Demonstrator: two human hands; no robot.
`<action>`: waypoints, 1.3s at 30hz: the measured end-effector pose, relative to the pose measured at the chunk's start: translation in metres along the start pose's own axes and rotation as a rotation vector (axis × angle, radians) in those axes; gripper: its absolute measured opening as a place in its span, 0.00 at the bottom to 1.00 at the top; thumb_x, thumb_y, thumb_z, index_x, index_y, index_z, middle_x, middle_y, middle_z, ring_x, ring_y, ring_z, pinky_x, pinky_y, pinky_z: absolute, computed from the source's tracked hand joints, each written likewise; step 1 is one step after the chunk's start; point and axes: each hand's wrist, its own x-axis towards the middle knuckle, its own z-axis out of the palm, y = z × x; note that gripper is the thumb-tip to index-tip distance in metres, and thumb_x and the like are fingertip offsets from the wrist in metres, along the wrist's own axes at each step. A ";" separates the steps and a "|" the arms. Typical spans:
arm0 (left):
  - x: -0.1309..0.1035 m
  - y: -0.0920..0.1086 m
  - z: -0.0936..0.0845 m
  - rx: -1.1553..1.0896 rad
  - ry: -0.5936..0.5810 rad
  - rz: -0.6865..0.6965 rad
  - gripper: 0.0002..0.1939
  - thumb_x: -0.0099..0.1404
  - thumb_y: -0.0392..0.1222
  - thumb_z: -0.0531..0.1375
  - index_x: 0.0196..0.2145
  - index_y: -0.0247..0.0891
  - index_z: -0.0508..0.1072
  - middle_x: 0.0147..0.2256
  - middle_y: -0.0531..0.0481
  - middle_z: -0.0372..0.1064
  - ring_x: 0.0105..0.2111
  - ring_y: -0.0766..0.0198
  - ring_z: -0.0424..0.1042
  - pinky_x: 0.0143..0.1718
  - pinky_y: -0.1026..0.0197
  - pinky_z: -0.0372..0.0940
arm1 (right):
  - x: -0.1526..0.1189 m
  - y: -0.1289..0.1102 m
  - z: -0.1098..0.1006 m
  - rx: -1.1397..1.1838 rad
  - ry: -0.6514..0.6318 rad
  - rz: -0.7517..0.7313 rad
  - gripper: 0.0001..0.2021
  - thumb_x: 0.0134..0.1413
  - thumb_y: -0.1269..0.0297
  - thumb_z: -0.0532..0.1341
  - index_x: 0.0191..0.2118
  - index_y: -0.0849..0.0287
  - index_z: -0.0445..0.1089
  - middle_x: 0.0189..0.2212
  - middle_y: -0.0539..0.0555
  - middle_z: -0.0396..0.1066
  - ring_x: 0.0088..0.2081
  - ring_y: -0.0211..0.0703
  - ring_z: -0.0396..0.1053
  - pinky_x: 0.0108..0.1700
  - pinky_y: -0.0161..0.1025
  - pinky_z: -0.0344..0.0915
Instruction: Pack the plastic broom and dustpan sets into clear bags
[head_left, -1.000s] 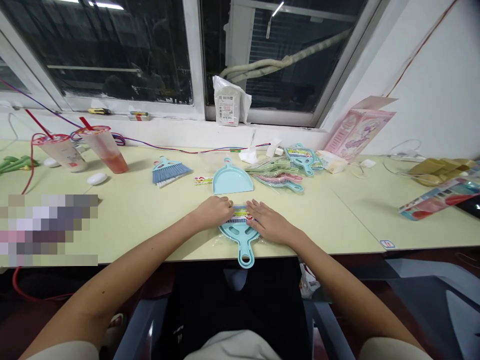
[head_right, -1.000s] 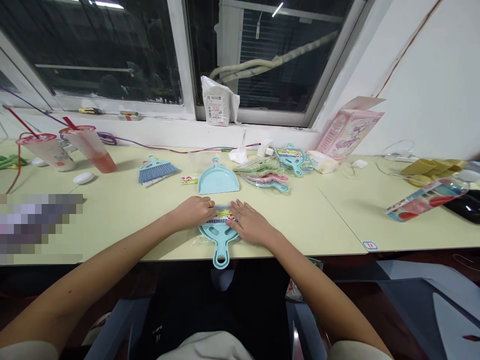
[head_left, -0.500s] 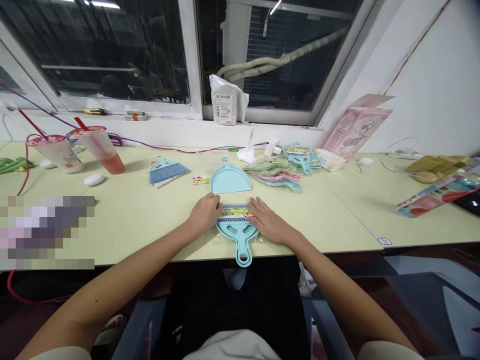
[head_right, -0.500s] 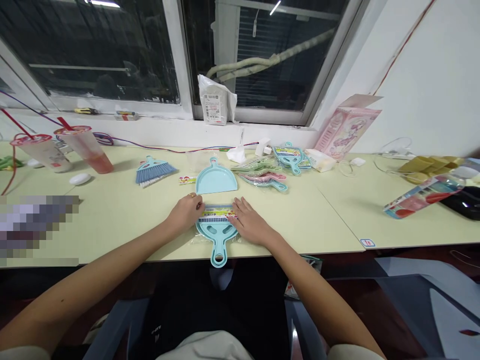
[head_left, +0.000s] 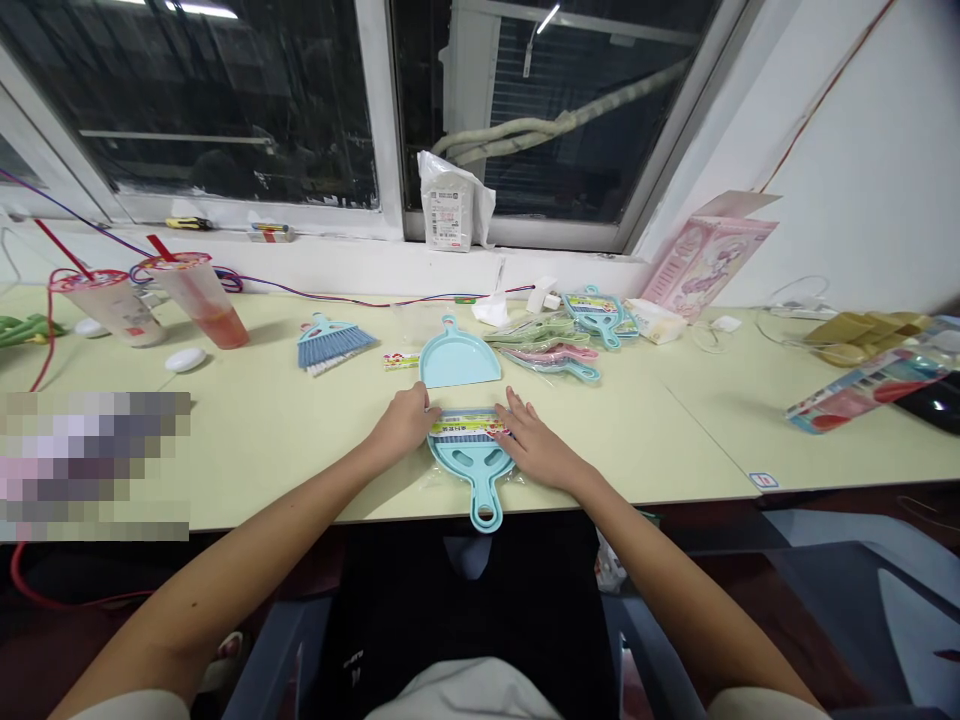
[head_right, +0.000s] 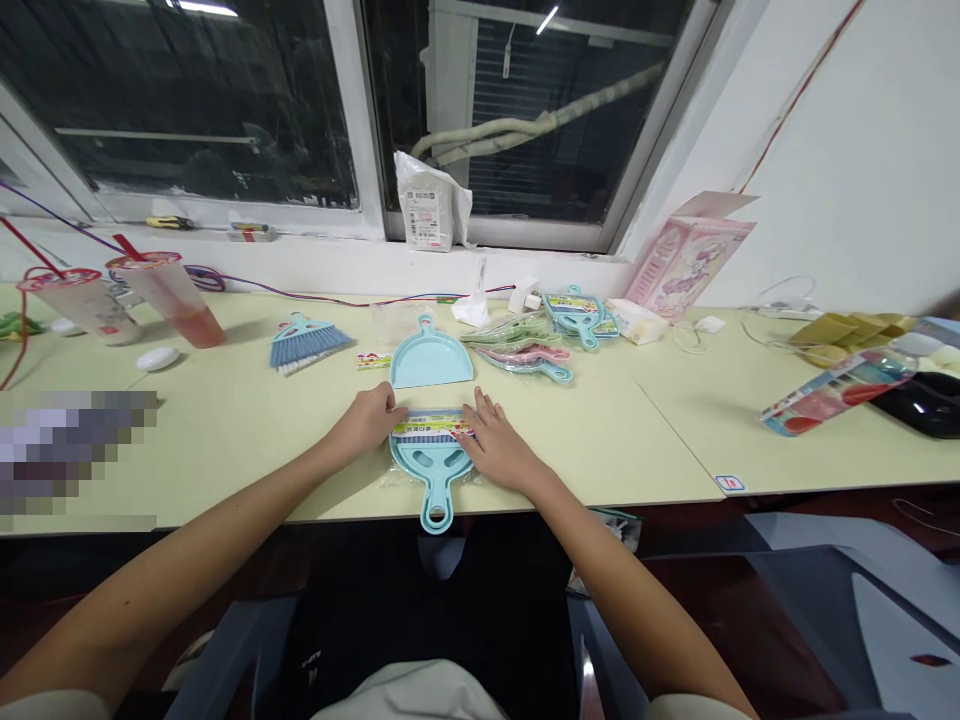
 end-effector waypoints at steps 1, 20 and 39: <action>0.000 0.000 0.000 0.006 -0.007 -0.002 0.09 0.68 0.46 0.59 0.33 0.42 0.63 0.34 0.43 0.73 0.30 0.56 0.72 0.27 0.58 0.58 | 0.000 0.000 0.001 0.005 0.004 0.002 0.40 0.71 0.37 0.41 0.76 0.59 0.45 0.77 0.61 0.23 0.77 0.55 0.25 0.75 0.59 0.32; -0.001 0.009 -0.002 0.064 -0.032 -0.029 0.00 0.67 0.39 0.55 0.36 0.42 0.65 0.34 0.42 0.75 0.32 0.52 0.73 0.28 0.58 0.58 | -0.048 -0.054 -0.007 -0.115 0.379 0.099 0.32 0.68 0.43 0.52 0.69 0.57 0.59 0.56 0.69 0.69 0.60 0.68 0.66 0.60 0.63 0.62; 0.026 -0.004 -0.006 -0.102 0.144 0.103 0.13 0.71 0.48 0.54 0.29 0.42 0.64 0.28 0.52 0.70 0.29 0.60 0.67 0.31 0.59 0.55 | -0.051 0.146 -0.104 -0.271 0.262 0.130 0.17 0.49 0.80 0.55 0.41 0.60 0.74 0.47 0.62 0.75 0.50 0.50 0.72 0.57 0.45 0.66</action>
